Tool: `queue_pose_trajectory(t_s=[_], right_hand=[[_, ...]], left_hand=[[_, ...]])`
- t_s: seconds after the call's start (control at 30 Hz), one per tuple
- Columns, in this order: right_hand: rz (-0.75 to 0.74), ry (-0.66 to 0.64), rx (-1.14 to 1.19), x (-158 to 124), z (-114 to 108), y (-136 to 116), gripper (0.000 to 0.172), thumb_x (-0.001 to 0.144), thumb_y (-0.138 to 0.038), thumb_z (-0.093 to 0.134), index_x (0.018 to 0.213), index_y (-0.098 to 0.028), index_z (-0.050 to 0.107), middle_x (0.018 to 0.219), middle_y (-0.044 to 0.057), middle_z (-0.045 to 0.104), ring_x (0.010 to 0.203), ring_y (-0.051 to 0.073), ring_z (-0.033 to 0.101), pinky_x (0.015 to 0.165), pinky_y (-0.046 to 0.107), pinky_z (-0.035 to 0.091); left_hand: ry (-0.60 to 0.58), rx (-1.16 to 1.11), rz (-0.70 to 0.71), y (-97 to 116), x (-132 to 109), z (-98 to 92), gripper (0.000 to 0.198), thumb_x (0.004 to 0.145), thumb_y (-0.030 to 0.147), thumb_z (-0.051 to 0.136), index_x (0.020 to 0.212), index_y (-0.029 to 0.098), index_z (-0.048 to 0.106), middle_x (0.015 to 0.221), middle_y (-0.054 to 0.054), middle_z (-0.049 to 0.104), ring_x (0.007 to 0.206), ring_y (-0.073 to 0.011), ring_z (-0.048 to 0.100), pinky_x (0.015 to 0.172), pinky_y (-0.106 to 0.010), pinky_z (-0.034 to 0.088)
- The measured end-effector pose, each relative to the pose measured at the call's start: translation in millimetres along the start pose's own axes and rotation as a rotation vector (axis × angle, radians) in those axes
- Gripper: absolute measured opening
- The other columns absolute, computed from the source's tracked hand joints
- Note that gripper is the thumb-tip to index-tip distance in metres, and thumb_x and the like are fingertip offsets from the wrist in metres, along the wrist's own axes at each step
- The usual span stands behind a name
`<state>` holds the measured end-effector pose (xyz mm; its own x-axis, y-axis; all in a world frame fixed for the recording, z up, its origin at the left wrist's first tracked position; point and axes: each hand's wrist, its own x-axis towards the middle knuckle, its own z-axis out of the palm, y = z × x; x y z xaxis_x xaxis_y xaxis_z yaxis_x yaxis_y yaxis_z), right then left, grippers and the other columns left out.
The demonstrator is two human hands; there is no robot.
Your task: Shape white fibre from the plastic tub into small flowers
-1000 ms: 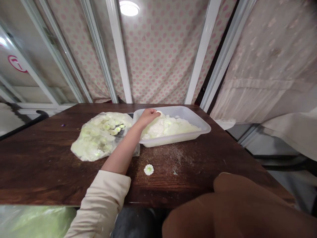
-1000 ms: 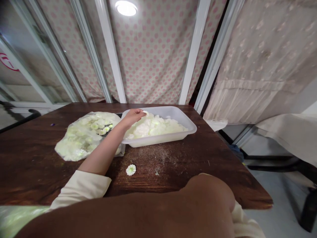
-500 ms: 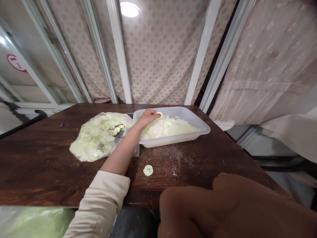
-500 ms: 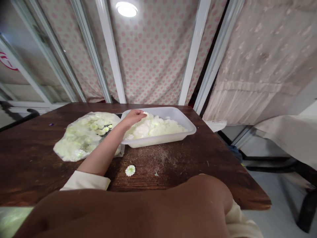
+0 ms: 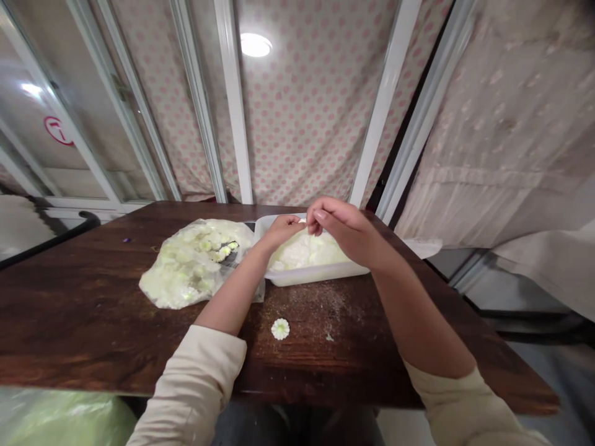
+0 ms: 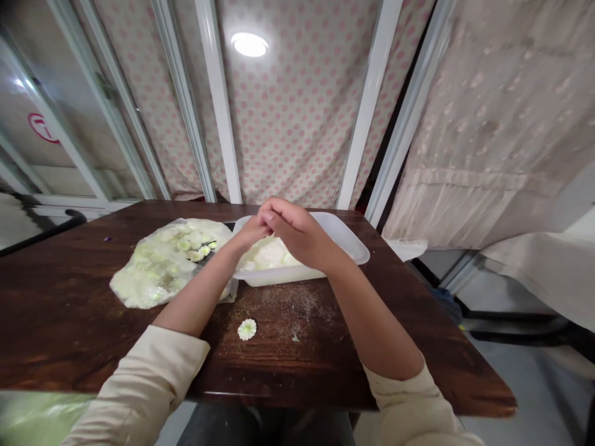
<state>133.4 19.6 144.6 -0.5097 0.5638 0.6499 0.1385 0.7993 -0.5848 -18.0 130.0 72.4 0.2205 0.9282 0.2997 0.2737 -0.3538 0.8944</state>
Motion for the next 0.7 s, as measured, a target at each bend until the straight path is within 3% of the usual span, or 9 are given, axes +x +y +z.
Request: queue_pose_trajectory(t_s=[0.1,0.13,0.2,0.27,0.4,0.5,0.7], right_hand=[[0.077,0.273,-0.343,11.5,0.3,64.7,0.022,0.086,-0.025,0.037,0.092,-0.016,0.057,0.095,0.009,0.053,0.097,0.020,0.048,0.093,0.039,0.035],[0.120,0.312,-0.396,12.8,0.6,85.2,0.025,0.084,-0.023,0.039,0.098,-0.016,0.058,0.102,0.010,0.053,0.105,0.022,0.045,0.097,0.042,0.031],[0.236,0.295,-0.352,12.9,1.7,119.9,0.033,0.079,-0.020,0.042,0.109,-0.019,0.056,0.117,0.009,0.050,0.113,0.023,0.040,0.100,0.043,0.026],[0.330,0.208,-0.159,11.6,3.3,143.0,0.035,0.078,-0.021,0.042,0.110,-0.021,0.057,0.117,0.007,0.052,0.109,0.020,0.045,0.097,0.038,0.032],[0.447,0.090,0.100,9.4,6.7,157.7,0.028,0.079,-0.032,0.042,0.094,-0.019,0.063,0.098,0.006,0.062,0.091,0.017,0.055,0.077,0.031,0.044],[0.473,0.127,0.124,9.9,8.5,156.9,0.028,0.075,-0.034,0.045,0.086,-0.017,0.064,0.086,0.005,0.064,0.080,0.016,0.057,0.065,0.026,0.044],[0.380,0.222,0.036,10.1,12.4,155.2,0.027,0.070,-0.036,0.052,0.081,-0.015,0.064,0.078,0.006,0.065,0.071,0.016,0.057,0.064,0.027,0.043]], left_hand=[[-0.014,0.039,0.066,-4.1,3.0,0.3,0.025,0.065,0.039,0.058,0.064,0.014,0.054,0.056,0.004,0.043,0.053,-0.0072,0.036,0.052,-0.022,0.026],[-0.007,0.038,0.069,-5.1,3.8,0.5,0.025,0.066,0.039,0.058,0.065,0.014,0.054,0.056,0.004,0.044,0.053,-0.0069,0.036,0.052,-0.022,0.027],[0.006,0.034,0.068,-6.0,4.5,0.9,0.025,0.066,0.039,0.058,0.068,0.014,0.056,0.059,0.004,0.047,0.054,-0.0069,0.038,0.052,-0.021,0.029],[0.005,0.030,0.059,-6.1,4.4,0.9,0.025,0.066,0.039,0.058,0.071,0.014,0.058,0.061,0.002,0.051,0.055,-0.0073,0.041,0.053,-0.021,0.031],[-0.045,-0.003,0.028,-7.8,5.1,0.7,0.024,0.066,0.037,0.058,0.073,0.013,0.060,0.065,-0.001,0.058,0.057,-0.0085,0.048,0.054,-0.022,0.035],[-0.044,-0.027,0.020,-10.3,6.5,0.9,0.021,0.066,0.033,0.059,0.071,0.013,0.059,0.064,-0.002,0.059,0.057,-0.0089,0.051,0.053,-0.021,0.037],[0.020,0.007,0.019,-9.7,5.1,1.3,0.016,0.064,0.029,0.060,0.067,0.014,0.055,0.056,0.001,0.052,0.051,-0.0085,0.050,0.047,-0.021,0.035]])
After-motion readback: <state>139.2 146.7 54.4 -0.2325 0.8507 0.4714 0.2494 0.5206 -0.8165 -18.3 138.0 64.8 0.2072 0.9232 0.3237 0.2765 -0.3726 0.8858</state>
